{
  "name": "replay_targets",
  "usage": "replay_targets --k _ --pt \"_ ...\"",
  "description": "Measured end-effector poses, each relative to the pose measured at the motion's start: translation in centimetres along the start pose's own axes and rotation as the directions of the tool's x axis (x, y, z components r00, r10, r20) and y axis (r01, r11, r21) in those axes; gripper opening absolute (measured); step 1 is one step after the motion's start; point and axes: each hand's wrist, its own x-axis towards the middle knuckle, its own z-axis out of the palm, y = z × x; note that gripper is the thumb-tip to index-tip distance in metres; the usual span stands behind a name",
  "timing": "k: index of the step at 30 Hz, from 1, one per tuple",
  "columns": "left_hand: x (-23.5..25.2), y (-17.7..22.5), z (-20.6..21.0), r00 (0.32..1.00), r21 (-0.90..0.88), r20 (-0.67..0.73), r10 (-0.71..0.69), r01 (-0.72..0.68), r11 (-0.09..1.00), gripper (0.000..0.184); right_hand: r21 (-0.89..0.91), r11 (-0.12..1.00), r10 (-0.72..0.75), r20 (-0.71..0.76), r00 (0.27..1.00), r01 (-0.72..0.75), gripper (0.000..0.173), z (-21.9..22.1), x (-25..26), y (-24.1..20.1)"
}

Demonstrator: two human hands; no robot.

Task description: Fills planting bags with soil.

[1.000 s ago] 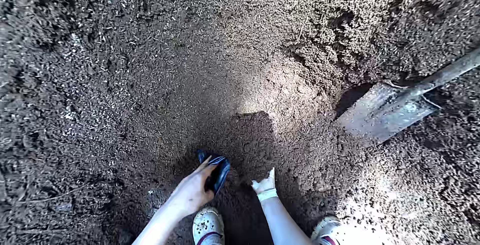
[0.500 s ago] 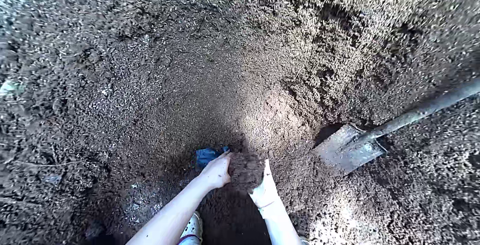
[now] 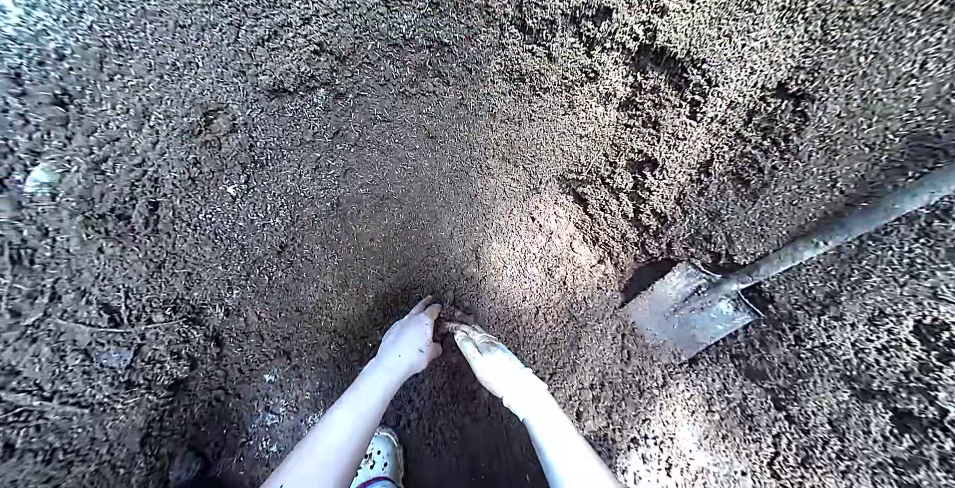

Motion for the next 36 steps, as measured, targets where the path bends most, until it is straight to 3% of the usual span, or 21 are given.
replay_targets --k 2,3,4,5,6,7,8,9,10,12,15,18,21,24,28,31,36 --pt "-0.7 0.3 -0.1 1.0 0.059 0.022 0.011 -0.013 0.998 0.073 0.095 0.993 -0.054 -0.221 0.974 0.077 0.043 0.0 0.2 1.4" --pt "-1.0 0.4 -0.2 0.999 0.074 0.03 0.024 -0.026 0.997 0.073 0.212 0.974 0.002 -0.351 0.936 0.077 0.041 0.2 0.3 2.6" --pt "-1.4 0.6 -0.4 0.999 0.081 0.034 0.035 -0.038 0.996 0.072 0.386 0.922 0.141 -0.417 0.898 0.034 0.041 0.6 0.2 4.0" --pt "-1.9 0.8 -0.6 0.998 0.081 0.035 0.044 -0.047 0.996 0.071 0.579 0.813 0.329 -0.369 0.869 -0.062 0.046 1.5 -0.1 5.5" --pt "-2.2 0.9 -0.8 0.998 0.087 0.04 0.042 -0.045 0.995 0.071 0.726 0.654 0.491 -0.194 0.849 -0.213 0.056 3.1 -0.5 7.2" --pt "-2.4 0.8 -1.1 0.998 0.098 0.044 0.034 -0.038 0.994 0.071 0.817 0.437 0.566 0.076 0.821 -0.376 0.072 5.3 -1.1 9.2" --pt "-2.7 0.8 -1.3 0.999 0.1 0.049 0.025 -0.03 0.995 0.071 0.841 0.218 0.526 0.327 0.785 -0.496 0.089 8.5 -1.7 11.4" --pt "-3.1 0.8 -1.6 0.998 0.08 0.054 0.016 -0.02 0.997 0.071 0.834 0.042 0.435 0.48 0.761 -0.55 0.103 11.9 -2.1 13.1" --pt "-3.5 0.9 -2.0 0.998 0.048 0.058 0.008 -0.011 0.999 0.072 0.843 -0.115 0.378 0.526 0.762 -0.525 0.109 15.0 -2.2 14.1" --pt "-4.7 1.1 -2.7 0.998 -0.044 0.055 0.007 -0.004 0.999 0.073 0.873 -0.397 0.426 0.449 0.785 -0.284 0.11 18.7 -0.8 13.9" --pt "-6.3 0.3 -3.2 0.998 -0.15 0.055 -0.009 0.017 0.989 0.075 0.803 -0.594 0.555 0.371 0.745 0.043 0.107 20.2 2.1 12.7" --pt "-5.3 -2.5 -2.0 0.997 -0.174 0.072 -0.036 0.048 0.984 0.078 0.796 -0.554 0.603 0.183 0.776 0.243 0.105 18.3 4.8 11.8" --pt "-5.3 -4.0 -0.9 0.994 -0.215 0.092 -0.052 0.07 0.974 0.083 0.872 -0.355 0.648 -0.029 0.761 0.336 0.092 13.2 7.5 11.0" --pt "-5.4 -3.7 -1.0 0.996 -0.247 0.082 -0.024 0.044 0.968 0.086 0.882 -0.325 0.669 -0.041 0.742 0.341 0.086 11.0 9.0 10.8" --pt "-4.8 -3.4 -1.3 0.998 -0.238 0.063 -0.001 0.016 0.971 0.086 0.85 -0.364 0.568 -0.12 0.814 0.38 0.082 11.2 8.4 12.7" --pt "-4.0 -2.8 -1.5 0.998 -0.231 0.046 0.037 -0.025 0.973 0.082 0.899 -0.279 0.533 -0.147 0.833 0.337 0.074 7.8 5.9 11.5" --pt "-2.4 -1.0 -2.0 0.994 -0.201 0.034 0.106 -0.097 0.975 0.078 0.914 -0.298 0.272 -0.196 0.942 0.276 0.071 3.4 2.7 7.0"
